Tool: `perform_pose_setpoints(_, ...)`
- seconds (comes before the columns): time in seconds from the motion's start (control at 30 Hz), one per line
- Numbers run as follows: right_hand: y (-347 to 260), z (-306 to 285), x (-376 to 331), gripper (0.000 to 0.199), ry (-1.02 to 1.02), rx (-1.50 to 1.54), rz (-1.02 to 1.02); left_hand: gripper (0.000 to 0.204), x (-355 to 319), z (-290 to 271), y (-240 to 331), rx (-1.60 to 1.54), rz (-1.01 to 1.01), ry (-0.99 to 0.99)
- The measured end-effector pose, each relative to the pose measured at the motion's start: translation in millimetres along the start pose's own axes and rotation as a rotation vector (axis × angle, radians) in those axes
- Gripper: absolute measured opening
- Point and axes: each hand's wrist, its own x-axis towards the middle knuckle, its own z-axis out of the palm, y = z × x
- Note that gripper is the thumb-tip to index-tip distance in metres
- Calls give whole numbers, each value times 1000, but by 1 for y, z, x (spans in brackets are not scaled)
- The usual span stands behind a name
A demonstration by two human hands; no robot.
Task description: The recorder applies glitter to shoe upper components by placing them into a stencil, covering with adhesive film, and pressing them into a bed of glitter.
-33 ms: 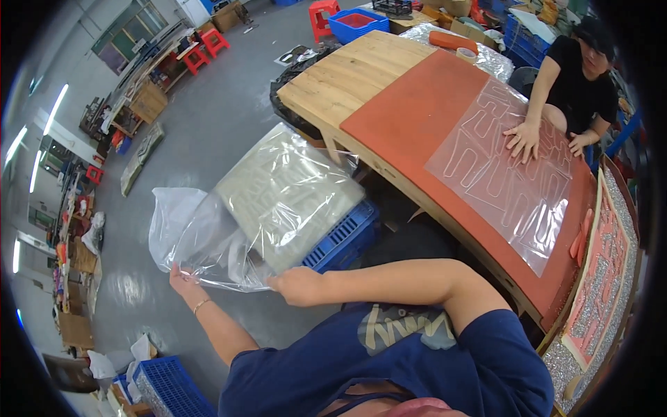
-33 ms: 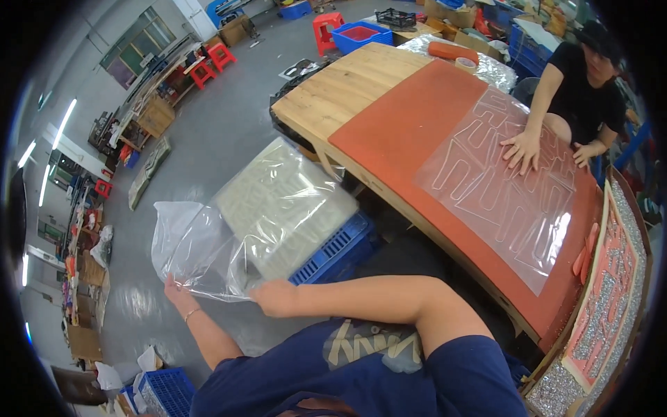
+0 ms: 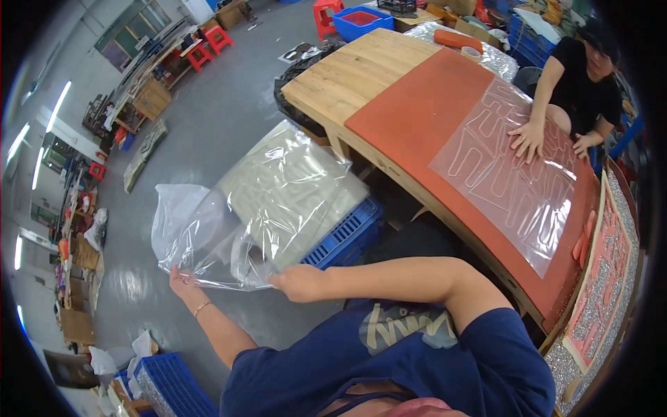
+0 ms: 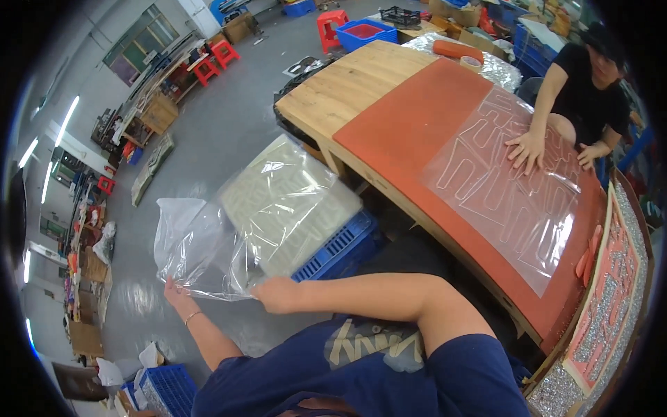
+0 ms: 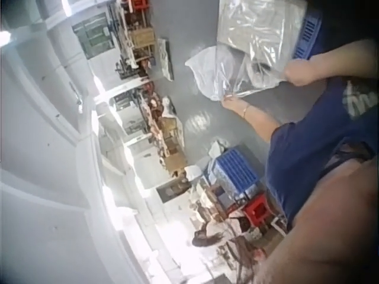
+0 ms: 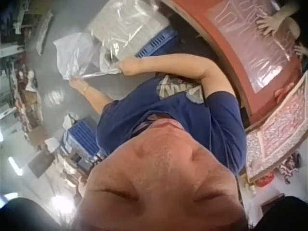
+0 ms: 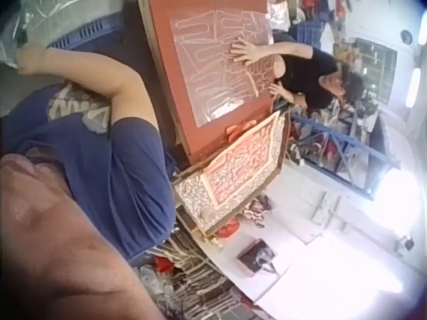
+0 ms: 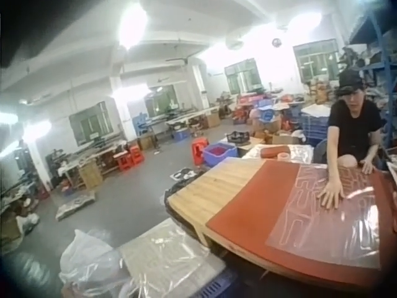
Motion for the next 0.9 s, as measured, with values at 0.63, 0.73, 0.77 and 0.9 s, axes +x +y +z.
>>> perform_pose_setpoints(0.63, 157, -180, -9, 29, 786, 1008, 343, 18, -95, 631, -52, -62, -14, -774)
perform_pose_setpoints(0.73, 215, -214, -48, 26, 982, 1081, 456, 23, -219, 707, -141, 67, -193, -725)
perform_pose_setpoints(0.77, 221, -221, -53, 26, 1019, 1114, 498, 25, -229, 723, -158, 47, -185, -738)
perform_pose_setpoints(0.9, 273, -241, -88, 27, 1068, 1105, 644, 57, -283, 760, -225, 27, -310, -837)
